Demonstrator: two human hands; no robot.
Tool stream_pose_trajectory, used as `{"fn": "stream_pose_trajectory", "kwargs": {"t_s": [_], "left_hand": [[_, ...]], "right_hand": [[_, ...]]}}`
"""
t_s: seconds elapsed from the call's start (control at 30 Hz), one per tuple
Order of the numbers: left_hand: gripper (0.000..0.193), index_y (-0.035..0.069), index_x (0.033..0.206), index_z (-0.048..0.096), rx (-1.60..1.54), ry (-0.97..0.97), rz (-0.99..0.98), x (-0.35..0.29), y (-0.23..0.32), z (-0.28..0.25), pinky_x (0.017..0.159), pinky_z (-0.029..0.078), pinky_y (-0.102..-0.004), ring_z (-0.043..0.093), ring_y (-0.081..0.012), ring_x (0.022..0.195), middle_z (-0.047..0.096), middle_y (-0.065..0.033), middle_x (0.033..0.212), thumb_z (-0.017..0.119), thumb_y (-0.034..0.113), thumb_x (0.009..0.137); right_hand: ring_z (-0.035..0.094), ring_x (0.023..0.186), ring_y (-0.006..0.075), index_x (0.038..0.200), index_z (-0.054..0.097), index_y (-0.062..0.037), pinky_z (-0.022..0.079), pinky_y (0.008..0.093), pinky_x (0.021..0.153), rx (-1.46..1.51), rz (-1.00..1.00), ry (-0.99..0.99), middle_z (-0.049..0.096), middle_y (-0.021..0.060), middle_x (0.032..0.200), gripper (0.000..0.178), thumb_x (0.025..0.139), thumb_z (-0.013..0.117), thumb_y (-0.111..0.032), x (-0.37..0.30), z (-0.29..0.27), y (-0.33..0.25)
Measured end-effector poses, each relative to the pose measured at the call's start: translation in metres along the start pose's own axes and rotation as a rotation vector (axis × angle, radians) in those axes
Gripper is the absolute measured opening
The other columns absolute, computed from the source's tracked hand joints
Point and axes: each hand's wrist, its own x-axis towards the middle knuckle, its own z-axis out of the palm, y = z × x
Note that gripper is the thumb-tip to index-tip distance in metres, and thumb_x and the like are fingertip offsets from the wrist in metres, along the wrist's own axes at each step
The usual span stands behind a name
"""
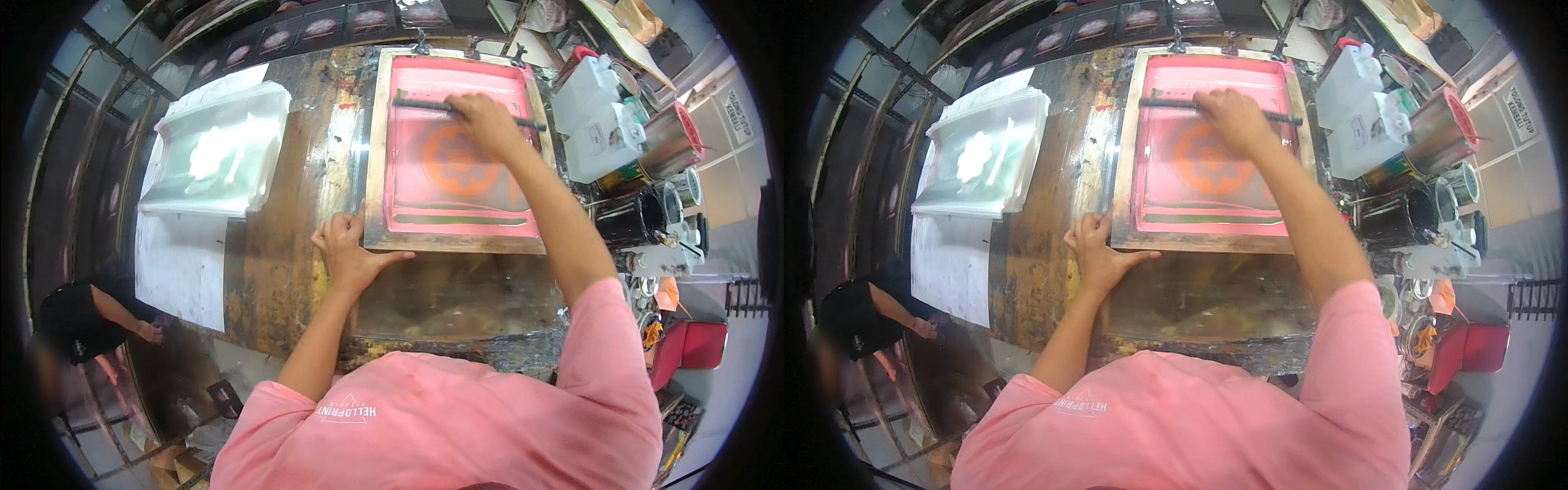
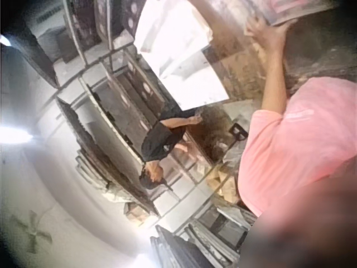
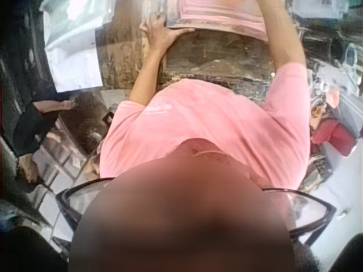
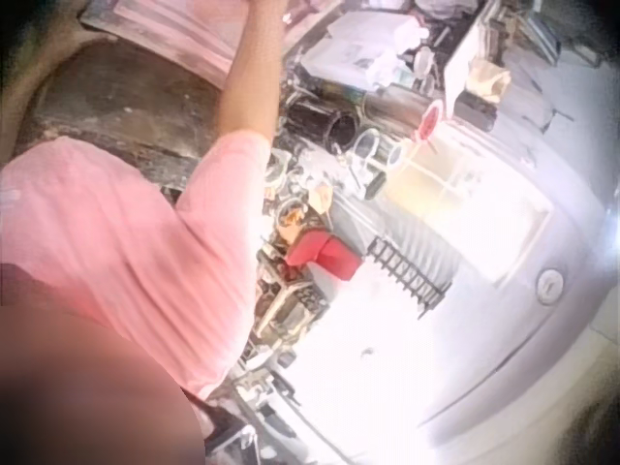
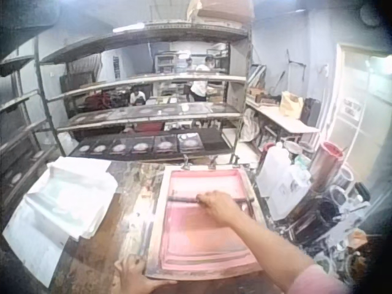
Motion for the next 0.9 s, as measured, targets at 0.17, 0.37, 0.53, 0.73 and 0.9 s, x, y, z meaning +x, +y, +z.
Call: {"fn": "stream_pose_trajectory", "kwargs": {"t_s": [0.17,0.37,0.53,0.73,0.9], "left_hand": [[0.096,0.003,0.106,0.075,-0.003,-0.03,0.003,0.003,-0.001,0.0,0.1,0.029,-0.0446,0.049,-0.0289,0.109,0.057,-0.0086,0.108,0.093,0.071,0.042],[0.094,0.001,0.103,0.073,0.002,-0.048,0.015,0.002,-0.001,-0.003,0.1,0.029,-0.0448,0.049,-0.0289,0.108,0.057,-0.0087,0.108,0.095,0.068,0.041],[0.092,0.004,0.107,0.074,-0.02,-0.029,0.032,0.001,-0.001,-0.003,0.1,0.029,-0.0443,0.051,-0.0281,0.108,0.058,-0.0081,0.108,0.095,0.067,0.044],[0.093,0.008,0.115,0.076,-0.023,-0.045,0.015,0.001,-0.003,-0.001,0.102,0.028,-0.0442,0.053,-0.0275,0.109,0.06,-0.0068,0.11,0.093,0.068,0.047],[0.093,0.008,0.122,0.075,-0.018,-0.038,0.006,-0.001,-0.003,-0.001,0.107,0.026,-0.0453,0.053,-0.0268,0.112,0.061,-0.0052,0.111,0.093,0.067,0.051]], "right_hand": [[0.068,0.104,0.0361,0.119,0.068,-0.0129,0.055,0.052,0.083,-0.055,0.057,-0.089,0.073,0.0112,0.107,0.025,0.098,0.064,-0.025,0.053,0.028,0.048],[0.069,0.099,0.031,0.112,0.07,-0.0135,0.057,0.0471,0.076,-0.253,0.081,-0.058,0.071,0.0085,0.098,0.036,0.098,0.063,-0.046,0.048,0.034,0.023],[0.068,0.096,0.0307,0.108,0.07,-0.0125,0.057,0.0463,0.075,-0.133,0.041,-0.013,0.069,0.0087,0.1,0.036,0.092,0.071,-0.045,-0.03,0.023,-0.032],[0.067,0.093,0.0313,0.106,0.069,-0.0094,0.057,0.0448,0.074,0.013,0.086,-0.072,0.068,0.0096,0.099,0.035,0.086,0.079,-0.036,-0.129,-0.031,-0.138],[0.068,0.092,0.0339,0.099,0.066,-0.0052,0.056,0.0481,0.071,-0.011,0.151,-0.225,0.067,0.0122,0.096,0.036,0.09,0.075,-0.038,-0.123,-0.051,-0.144]]}}
